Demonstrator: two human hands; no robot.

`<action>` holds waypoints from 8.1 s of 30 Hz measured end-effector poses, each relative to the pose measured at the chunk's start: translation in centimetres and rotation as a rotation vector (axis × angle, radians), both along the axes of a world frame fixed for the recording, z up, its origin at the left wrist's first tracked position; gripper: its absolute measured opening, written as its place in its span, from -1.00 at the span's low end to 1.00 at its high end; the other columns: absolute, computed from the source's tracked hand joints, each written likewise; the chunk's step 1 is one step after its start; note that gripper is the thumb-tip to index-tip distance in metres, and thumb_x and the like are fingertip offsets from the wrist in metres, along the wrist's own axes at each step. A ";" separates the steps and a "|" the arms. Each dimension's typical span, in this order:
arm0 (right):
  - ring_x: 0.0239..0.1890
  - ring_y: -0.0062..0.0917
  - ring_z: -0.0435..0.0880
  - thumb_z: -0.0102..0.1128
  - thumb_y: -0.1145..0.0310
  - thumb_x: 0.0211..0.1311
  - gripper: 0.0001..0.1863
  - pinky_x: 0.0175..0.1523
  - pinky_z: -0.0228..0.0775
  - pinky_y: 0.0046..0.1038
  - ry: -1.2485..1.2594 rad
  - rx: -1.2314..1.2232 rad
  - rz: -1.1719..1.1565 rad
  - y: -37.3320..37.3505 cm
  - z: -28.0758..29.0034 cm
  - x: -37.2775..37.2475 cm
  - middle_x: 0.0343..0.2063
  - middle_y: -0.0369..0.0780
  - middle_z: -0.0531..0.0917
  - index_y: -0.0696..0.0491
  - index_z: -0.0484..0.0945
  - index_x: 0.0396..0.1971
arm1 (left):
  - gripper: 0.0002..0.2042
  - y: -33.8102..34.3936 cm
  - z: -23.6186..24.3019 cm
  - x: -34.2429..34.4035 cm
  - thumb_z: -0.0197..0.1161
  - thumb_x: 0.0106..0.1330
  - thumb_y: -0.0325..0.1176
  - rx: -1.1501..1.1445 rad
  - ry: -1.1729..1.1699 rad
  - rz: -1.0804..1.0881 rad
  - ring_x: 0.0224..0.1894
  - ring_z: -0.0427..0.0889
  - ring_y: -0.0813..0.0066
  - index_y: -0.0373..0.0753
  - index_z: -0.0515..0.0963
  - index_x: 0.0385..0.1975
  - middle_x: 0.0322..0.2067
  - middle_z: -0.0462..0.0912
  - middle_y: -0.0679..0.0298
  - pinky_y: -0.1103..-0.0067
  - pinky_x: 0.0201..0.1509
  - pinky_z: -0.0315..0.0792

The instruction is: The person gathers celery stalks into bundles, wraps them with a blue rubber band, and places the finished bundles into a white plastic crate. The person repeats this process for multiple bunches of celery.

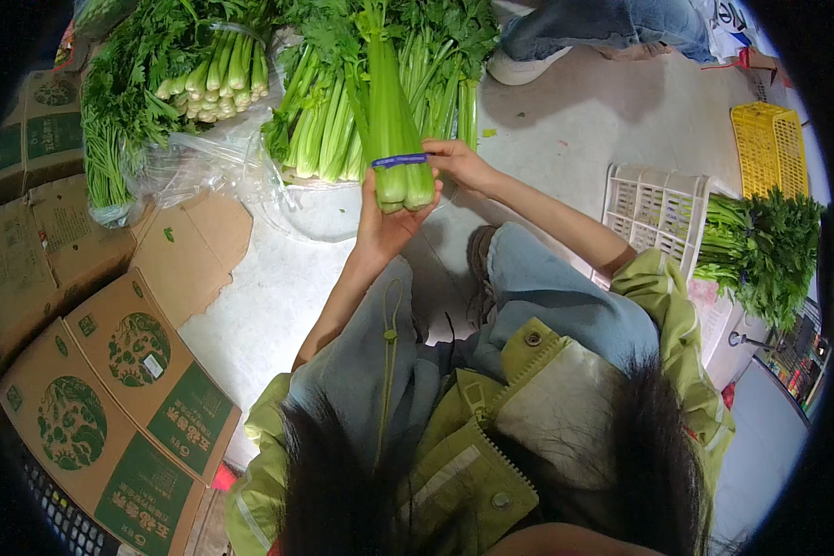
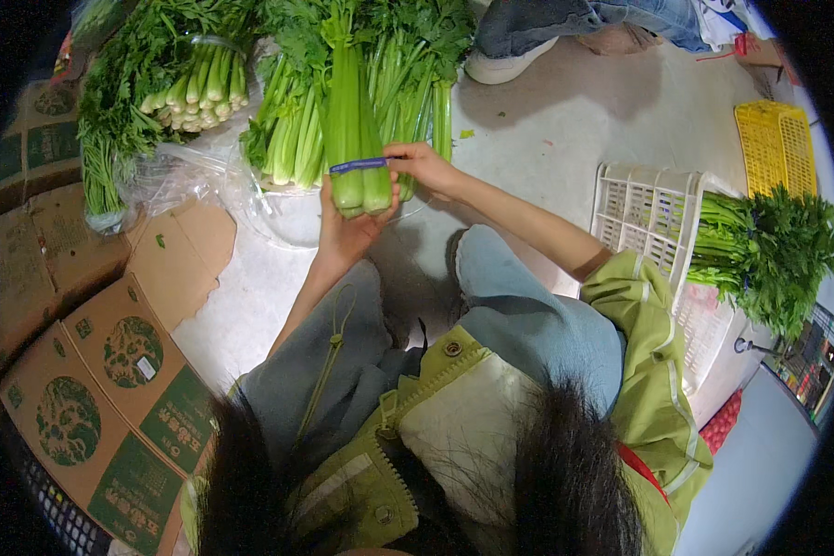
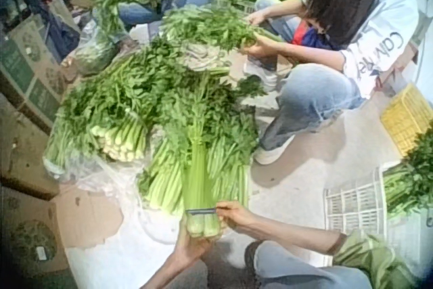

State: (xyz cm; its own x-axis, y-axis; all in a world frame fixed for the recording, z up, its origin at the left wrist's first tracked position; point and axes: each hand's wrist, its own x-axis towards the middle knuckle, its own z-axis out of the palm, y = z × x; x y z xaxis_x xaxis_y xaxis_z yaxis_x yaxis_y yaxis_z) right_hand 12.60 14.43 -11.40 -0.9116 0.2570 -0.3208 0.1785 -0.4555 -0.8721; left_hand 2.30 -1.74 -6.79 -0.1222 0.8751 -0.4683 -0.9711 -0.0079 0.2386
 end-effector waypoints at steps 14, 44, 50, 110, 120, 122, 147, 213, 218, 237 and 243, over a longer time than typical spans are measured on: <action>-0.08 -0.25 0.56 0.12 0.39 0.13 -0.76 0.06 0.36 -0.37 0.383 1.078 0.094 2.0 8.5 -5.9 -0.18 -0.11 0.59 0.06 0.57 -0.18 | -0.47 2.3 -0.5 3.9 -0.08 0.45 -0.08 0.175 -0.146 -0.095 0.30 0.19 0.40 -0.40 0.14 0.21 0.21 0.25 0.17 0.51 0.44 -0.02; -0.58 -0.73 0.44 0.35 0.20 0.08 -0.73 -0.48 0.24 -0.56 -0.272 0.668 0.056 4.3 8.0 2.5 -0.63 -0.31 0.63 0.11 0.70 -0.39 | -0.54 1.4 1.4 1.3 -0.03 0.40 -0.25 0.087 0.117 -0.041 0.12 0.45 0.10 -0.51 0.20 0.13 0.05 0.41 -0.04 0.26 0.29 0.31; -0.44 -0.74 0.47 0.26 0.00 0.16 -0.42 -0.35 0.30 -0.63 -0.245 0.465 0.268 6.1 5.9 0.8 -0.47 -0.32 0.58 0.11 0.49 0.05 | -0.46 0.6 0.0 0.5 0.04 0.36 -0.23 0.032 0.018 -0.047 0.16 0.39 -0.03 -0.49 0.12 0.19 0.14 0.31 -0.11 0.14 0.31 0.26; -0.61 -0.61 0.35 -0.01 0.04 0.35 -0.57 -0.45 0.22 -0.48 -0.435 0.409 0.677 3.9 6.2 -1.7 -0.68 -0.35 0.42 0.15 0.52 -0.44 | -0.42 0.6 -1.9 -2.3 0.06 0.26 0.00 -0.214 0.318 -0.187 -0.21 0.66 0.13 -0.43 0.36 0.05 -0.19 0.60 -0.01 0.32 -0.07 0.55; -0.62 -0.77 0.28 0.02 0.09 0.38 -0.61 -0.52 0.07 -0.63 -0.170 0.173 0.397 1.8 5.8 3.6 -0.70 -0.44 0.38 0.07 0.50 -0.54 | -0.32 -1.7 2.3 -1.3 0.13 0.15 0.10 -0.157 0.110 -0.108 -0.11 0.60 0.03 -0.39 0.33 0.09 -0.10 0.55 -0.03 0.18 0.01 0.50; -0.62 -0.77 0.25 0.01 0.09 0.38 -0.61 -0.52 0.06 -0.63 -0.204 0.072 0.426 1.2 5.5 5.2 -0.70 -0.45 0.35 0.06 0.50 -0.55 | -0.30 -2.7 2.6 -1.1 0.14 0.13 0.11 -0.135 0.127 -0.127 -0.11 0.60 0.02 -0.39 0.32 0.09 -0.11 0.55 -0.03 0.16 0.01 0.50; -0.20 -0.13 0.52 0.12 0.22 0.15 -0.73 -0.14 0.34 -0.17 -0.988 1.352 0.136 5.9 -3.5 22.3 -0.36 0.00 0.54 0.17 0.52 -0.39 | -0.37 -7.8 2.9 -7.5 0.17 0.18 -0.04 -0.316 0.398 0.022 -0.16 0.60 -0.09 -0.48 0.27 0.07 -0.16 0.54 -0.08 0.12 -0.03 0.53; -0.06 -0.16 0.48 0.23 0.30 0.07 -0.66 -0.04 0.35 -0.12 -1.075 1.200 -0.337 5.9 -8.1 20.3 -0.22 -0.04 0.51 0.19 0.39 -0.23 | -0.60 -4.2 -4.2 -10.9 0.25 -0.04 -0.47 -0.241 0.709 0.087 -0.12 0.58 0.24 -0.37 0.54 -0.11 -0.23 0.63 0.13 0.44 0.09 0.44; -0.25 -0.23 0.52 0.12 0.18 0.17 -0.72 -0.18 0.37 -0.22 -0.966 1.577 -0.254 6.9 -7.4 20.7 -0.37 -0.08 0.53 0.12 0.44 -0.33 | -0.60 -4.1 -3.6 -11.7 0.24 -0.04 -0.48 -0.205 0.674 0.116 -0.12 0.58 0.24 -0.37 0.54 -0.11 -0.24 0.63 0.13 0.44 0.09 0.44; -0.21 -0.70 0.55 0.16 0.27 0.31 -0.76 -0.21 0.35 -0.62 0.019 0.189 -0.219 2.9 9.9 -2.1 -0.18 -0.26 0.58 0.06 0.38 -0.17 | -0.72 1.4 -3.2 -11.9 0.28 0.03 -0.36 0.000 0.895 0.082 -0.10 0.59 0.35 -0.36 0.61 -0.26 -0.12 0.60 0.13 0.44 0.00 0.50; -0.06 -0.15 0.49 0.06 0.59 -0.11 -0.57 0.05 0.31 -0.38 -0.068 0.672 -0.200 0.7 11.2 -4.0 -0.12 0.03 0.52 0.25 0.40 -0.10 | -0.65 3.0 3.2 -8.4 0.21 0.09 -0.58 -0.031 0.835 -0.043 -0.03 0.58 0.39 -0.30 0.54 -0.06 -0.06 0.60 0.25 0.53 0.10 0.46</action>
State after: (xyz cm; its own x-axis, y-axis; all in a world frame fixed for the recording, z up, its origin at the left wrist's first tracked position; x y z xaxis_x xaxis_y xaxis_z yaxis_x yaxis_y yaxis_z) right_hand 8.55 15.18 -0.24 -0.8099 0.5798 -0.0884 0.2113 0.1479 -0.9662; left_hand -6.14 1.31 -3.55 -0.4066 0.8749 -0.2630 -0.4744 0.0439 0.8792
